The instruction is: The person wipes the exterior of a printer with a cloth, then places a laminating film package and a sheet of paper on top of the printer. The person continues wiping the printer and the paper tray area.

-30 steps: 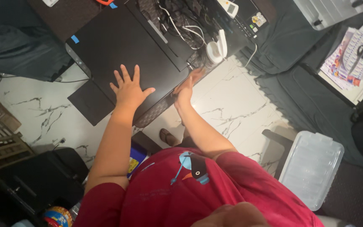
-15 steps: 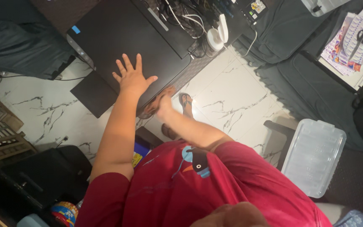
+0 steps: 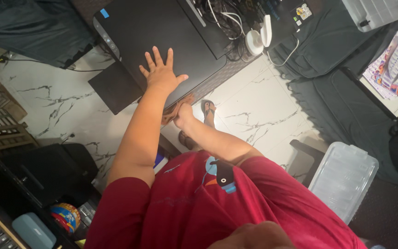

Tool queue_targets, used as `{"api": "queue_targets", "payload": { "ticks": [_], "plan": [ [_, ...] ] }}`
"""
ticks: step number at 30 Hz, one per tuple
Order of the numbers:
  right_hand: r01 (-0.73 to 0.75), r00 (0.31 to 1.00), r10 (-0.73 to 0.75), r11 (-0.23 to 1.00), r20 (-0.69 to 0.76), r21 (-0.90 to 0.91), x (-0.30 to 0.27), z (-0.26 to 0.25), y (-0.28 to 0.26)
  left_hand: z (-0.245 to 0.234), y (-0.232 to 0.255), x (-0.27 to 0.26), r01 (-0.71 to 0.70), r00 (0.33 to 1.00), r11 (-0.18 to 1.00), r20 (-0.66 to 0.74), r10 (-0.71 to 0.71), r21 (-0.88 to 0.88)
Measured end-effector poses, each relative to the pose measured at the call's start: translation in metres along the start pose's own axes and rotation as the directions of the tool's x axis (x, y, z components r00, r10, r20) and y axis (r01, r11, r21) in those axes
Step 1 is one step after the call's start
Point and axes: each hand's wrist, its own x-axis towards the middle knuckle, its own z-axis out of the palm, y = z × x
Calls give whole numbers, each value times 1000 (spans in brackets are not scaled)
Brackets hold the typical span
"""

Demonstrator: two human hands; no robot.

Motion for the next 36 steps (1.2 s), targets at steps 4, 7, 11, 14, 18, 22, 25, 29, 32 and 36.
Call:
{"api": "queue_targets", "payload": {
  "ticks": [4, 7, 11, 14, 18, 22, 25, 29, 32, 36],
  "plan": [
    [-16, 999, 17, 999, -47, 31, 10, 1, -49, -3, 0, -3, 6, 1000, 1000, 2, -6, -4],
    [67, 991, -62, 997, -122, 38, 8, 9, -70, -3, 1, -6, 11, 1000, 1000, 2, -11, -5],
    [-93, 995, 93, 995, -19, -34, -33, 27, -13, -5, 1, -6, 10, 1000, 1000, -3, -10, -3],
    [-308, 949, 313, 943, 27, -125, -61, 33, 38, -5, -1, -5, 15, 1000, 1000, 3, -15, 3],
    [-458, 775, 585, 780, 238, -427, -81, 33, 33, -7, -3, -3, 10, 1000, 1000, 24, -10, 3],
    [-746, 312, 834, 511, 454, -426, -114, 58, -66, -15, -18, 0, -53, 998, 993, 11, 55, -105],
    [-285, 721, 578, 749, 382, -598, -140, 99, -167, -19, -39, -6, -114, 992, 941, -91, 89, -320],
    [419, 842, 74, 534, 534, -734, -151, 145, -223, -5, -45, -27, -280, 952, 822, -254, 170, -497],
    [825, 558, 52, 72, 828, -560, -139, 161, -200, 18, -25, -43, -91, 981, 99, -72, 182, -991],
    [893, 417, 227, -280, 880, -352, -101, 165, -203, 38, -6, -34, -320, 947, -183, -308, -91, -930]
  ]
}}
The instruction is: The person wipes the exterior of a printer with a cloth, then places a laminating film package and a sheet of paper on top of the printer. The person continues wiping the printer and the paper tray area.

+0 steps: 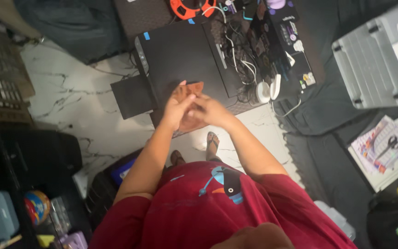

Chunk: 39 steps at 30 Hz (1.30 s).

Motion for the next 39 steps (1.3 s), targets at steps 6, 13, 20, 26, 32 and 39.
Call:
{"api": "queue_targets", "payload": {
  "ticks": [6, 13, 20, 26, 32, 39],
  "plan": [
    [-373, 887, 298, 913, -353, -166, 2, -37, 97, -20, -15, 18, 48, 952, 991, -305, -7, 128],
    [-535, 831, 497, 837, -249, -116, -1, -30, 144, -13, -32, 17, 21, 931, 995, -365, 15, 93],
    [-591, 754, 648, 740, -105, 321, 2, -30, 179, -4, -24, 13, 201, 868, 975, -479, -132, 95],
    [-455, 869, 469, 883, -158, 116, 3, -31, 175, -2, -27, 13, 121, 872, 984, -488, -42, 130],
    [-266, 953, 238, 954, -190, -140, 1, -30, 157, -2, -27, 12, 204, 845, 967, -526, -97, 151],
    [-296, 850, 401, 900, -342, 320, 38, -25, 263, -7, -36, 10, 136, 855, 979, -518, -39, 151]
  ]
}}
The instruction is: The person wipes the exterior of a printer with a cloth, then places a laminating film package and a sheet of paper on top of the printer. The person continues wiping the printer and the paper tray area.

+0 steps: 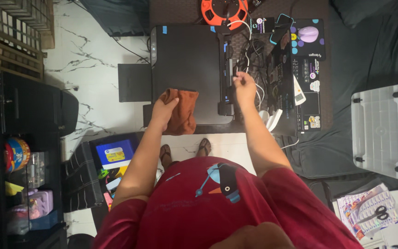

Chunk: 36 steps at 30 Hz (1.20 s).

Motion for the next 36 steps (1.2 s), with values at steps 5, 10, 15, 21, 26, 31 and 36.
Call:
{"api": "queue_targets", "payload": {
  "ticks": [5, 10, 15, 21, 26, 31, 36],
  "plan": [
    [-101, 991, 97, 994, 90, 35, 29, 17, 36, -1, -9, 1, 36, 999, 999, -32, -36, -16],
    [-164, 981, 170, 984, 97, -64, 28, 22, 22, -3, -3, -2, 89, 995, 996, -33, -89, 4],
    [-139, 986, 138, 990, 88, -5, 34, 14, 5, -3, -1, -5, 71, 997, 997, -36, -72, -30],
    [-153, 984, 144, 985, 104, 83, 41, -10, -24, 0, -2, -2, 32, 999, 997, -21, -33, -64],
    [-186, 976, 163, 969, 148, 164, 47, -31, -53, 10, 1, 0, -9, 1000, 995, 26, 12, -100],
    [-169, 977, 131, 959, 171, 228, 60, -53, -63, 19, 7, -2, 49, 999, 998, 20, -48, -39],
    [-222, 956, 177, 957, 234, 185, 62, -69, -60, 32, 10, -3, 36, 998, 999, 47, -35, -20]
  ]
}}
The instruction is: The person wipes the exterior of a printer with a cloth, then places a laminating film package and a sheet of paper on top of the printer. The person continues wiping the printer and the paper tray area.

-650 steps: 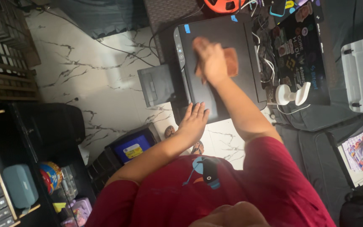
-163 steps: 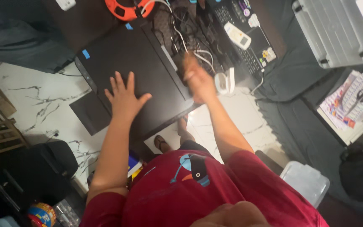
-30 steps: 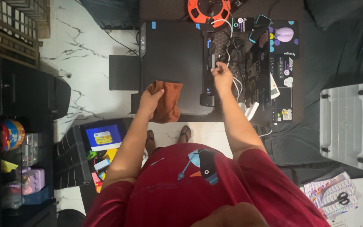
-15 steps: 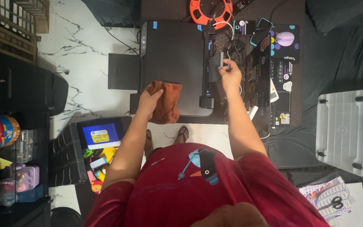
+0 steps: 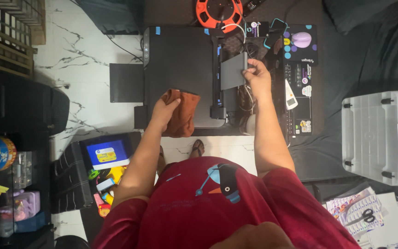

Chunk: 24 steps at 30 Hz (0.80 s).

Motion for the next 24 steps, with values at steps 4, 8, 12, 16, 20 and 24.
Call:
{"api": "queue_targets", "payload": {
  "ticks": [4, 8, 12, 16, 20, 24],
  "plan": [
    [-22, 1000, 22, 999, 4, 27, -3, -6, 2, 11, -1, 2, 38, 999, 998, 20, -38, 42],
    [-98, 995, 98, 995, -22, 20, -7, -9, 3, 22, -3, 6, 21, 998, 998, 57, -25, 64],
    [-57, 998, 57, 998, -29, -4, -12, -13, 5, 26, -3, 11, 20, 993, 999, 113, -23, 32],
    [-119, 991, 125, 986, -40, 114, -15, -11, 10, 21, 4, 16, -11, 987, 997, 158, 0, 72],
    [-139, 979, 155, 982, -129, 129, -23, -7, 4, 15, 21, 23, 37, 978, 997, 201, -51, 73],
    [78, 944, -132, 980, -304, -183, -50, 5, -27, 10, 38, 20, 47, 955, 992, 296, -11, -116]
  ]
}}
